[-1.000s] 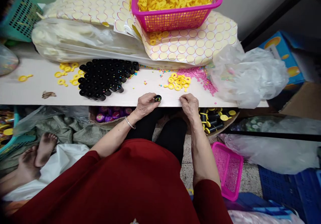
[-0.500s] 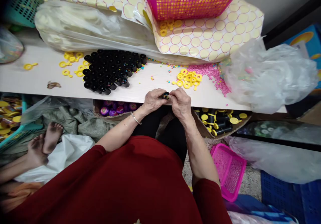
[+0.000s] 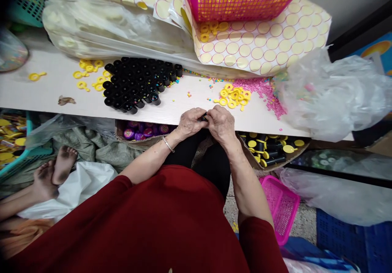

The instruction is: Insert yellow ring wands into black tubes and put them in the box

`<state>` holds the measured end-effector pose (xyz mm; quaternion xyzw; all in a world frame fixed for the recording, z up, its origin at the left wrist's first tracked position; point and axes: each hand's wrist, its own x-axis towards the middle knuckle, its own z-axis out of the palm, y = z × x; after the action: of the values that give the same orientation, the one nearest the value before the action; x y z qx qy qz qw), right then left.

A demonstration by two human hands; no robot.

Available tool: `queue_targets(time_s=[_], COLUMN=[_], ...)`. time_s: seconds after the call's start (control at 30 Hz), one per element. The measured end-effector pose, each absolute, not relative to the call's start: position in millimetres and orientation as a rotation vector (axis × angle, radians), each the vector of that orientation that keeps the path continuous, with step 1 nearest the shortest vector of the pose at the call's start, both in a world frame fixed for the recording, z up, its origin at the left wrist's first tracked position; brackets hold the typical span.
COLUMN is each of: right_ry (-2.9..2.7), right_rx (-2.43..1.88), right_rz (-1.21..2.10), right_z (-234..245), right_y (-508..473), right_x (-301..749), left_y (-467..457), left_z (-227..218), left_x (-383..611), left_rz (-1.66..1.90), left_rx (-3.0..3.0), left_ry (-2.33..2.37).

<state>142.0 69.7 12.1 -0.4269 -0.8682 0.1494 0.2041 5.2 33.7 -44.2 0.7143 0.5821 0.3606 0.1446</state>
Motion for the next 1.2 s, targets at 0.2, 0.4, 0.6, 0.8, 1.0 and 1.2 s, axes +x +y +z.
queue_targets(time_s=[0.2,0.4,0.6,0.8,1.0,1.2], right_ry=[-2.558,-2.476,-1.97,-1.847,-1.964,-2.077], right_rx=[-1.145,-1.096,-1.279,-1.621,-1.798,-1.7], right_rz=[0.288,0.497,0.639,0.37,0.279,0.197], right_z=[16.8,17.5,-2.5,-24.5,-22.5,-24.3], right_y=[70.5,72.0,85.7,109.2,115.7,116.4], right_x=[138.3,140.6,171.7,185.1,171.5,177.4], left_y=[33.6,32.7,32.6,33.7,33.6,33.5], left_z=[-41.7,-40.0,-38.5,-36.5,-37.3,-36.9], left_x=[4.4,4.7,4.6,3.1,1.7,2.0], left_rz=[1.028,1.038,1.075,1.097,1.11,1.127], left_rx=[2.044,2.04,1.995,1.829,1.812,1.82], left_ry=[1.659,1.666,1.673,1.652,1.638,1.635])
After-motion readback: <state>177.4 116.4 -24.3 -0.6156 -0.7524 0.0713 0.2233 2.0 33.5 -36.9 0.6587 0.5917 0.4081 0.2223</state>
